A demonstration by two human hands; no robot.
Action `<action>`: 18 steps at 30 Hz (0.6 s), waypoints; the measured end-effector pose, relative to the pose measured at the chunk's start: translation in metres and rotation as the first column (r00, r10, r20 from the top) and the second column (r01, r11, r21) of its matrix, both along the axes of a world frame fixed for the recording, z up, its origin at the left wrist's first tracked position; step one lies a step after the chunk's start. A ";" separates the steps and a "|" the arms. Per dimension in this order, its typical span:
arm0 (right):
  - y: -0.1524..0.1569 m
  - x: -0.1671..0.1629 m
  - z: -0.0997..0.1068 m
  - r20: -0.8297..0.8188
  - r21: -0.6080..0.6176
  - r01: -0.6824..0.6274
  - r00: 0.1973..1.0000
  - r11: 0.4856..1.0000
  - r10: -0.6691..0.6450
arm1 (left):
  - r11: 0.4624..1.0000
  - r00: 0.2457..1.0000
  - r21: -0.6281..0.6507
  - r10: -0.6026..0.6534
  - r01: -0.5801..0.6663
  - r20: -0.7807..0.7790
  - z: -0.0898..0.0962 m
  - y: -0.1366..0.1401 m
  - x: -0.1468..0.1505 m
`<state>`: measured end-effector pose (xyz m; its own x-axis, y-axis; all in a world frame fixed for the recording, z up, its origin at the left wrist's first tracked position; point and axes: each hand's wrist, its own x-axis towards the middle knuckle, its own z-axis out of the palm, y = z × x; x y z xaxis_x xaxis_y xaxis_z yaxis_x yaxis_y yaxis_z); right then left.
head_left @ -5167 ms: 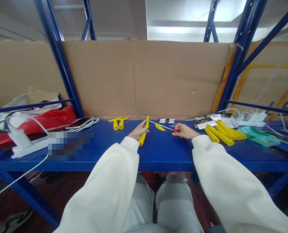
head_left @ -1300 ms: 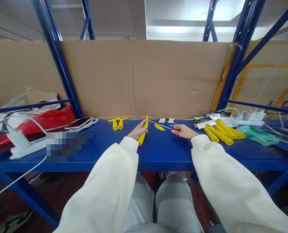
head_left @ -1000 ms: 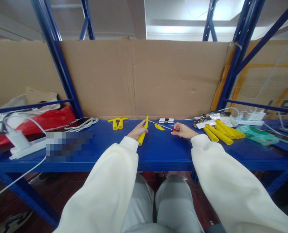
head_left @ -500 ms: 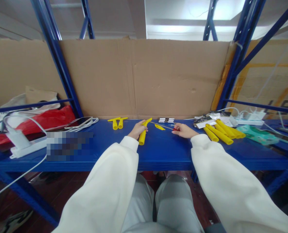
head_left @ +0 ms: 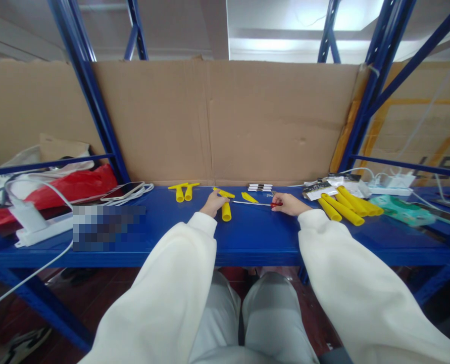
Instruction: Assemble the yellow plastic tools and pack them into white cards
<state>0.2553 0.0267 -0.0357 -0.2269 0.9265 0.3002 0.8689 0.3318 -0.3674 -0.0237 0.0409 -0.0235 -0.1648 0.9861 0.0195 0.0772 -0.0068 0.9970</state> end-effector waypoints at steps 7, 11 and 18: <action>0.008 0.009 -0.005 0.075 0.009 0.038 0.996 0.999 -0.038 | 1.000 1.000 0.026 -0.012 0.013 -0.027 -0.006 0.006 0.000; 0.010 0.009 -0.007 0.062 0.006 0.041 0.997 0.999 -0.041 | 0.996 1.000 0.081 0.030 -0.029 -0.006 -0.008 0.012 -0.001; 0.025 -0.003 0.005 0.082 0.015 0.110 0.990 0.994 -0.111 | 0.978 0.988 0.142 0.152 -0.152 0.012 -0.008 0.020 -0.001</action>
<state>0.2520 0.0518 -0.0311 -0.1477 0.9443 0.2940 0.9278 0.2353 -0.2897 -0.0250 0.0610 -0.0320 -0.3125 0.9368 0.1575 0.0870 -0.1369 0.9868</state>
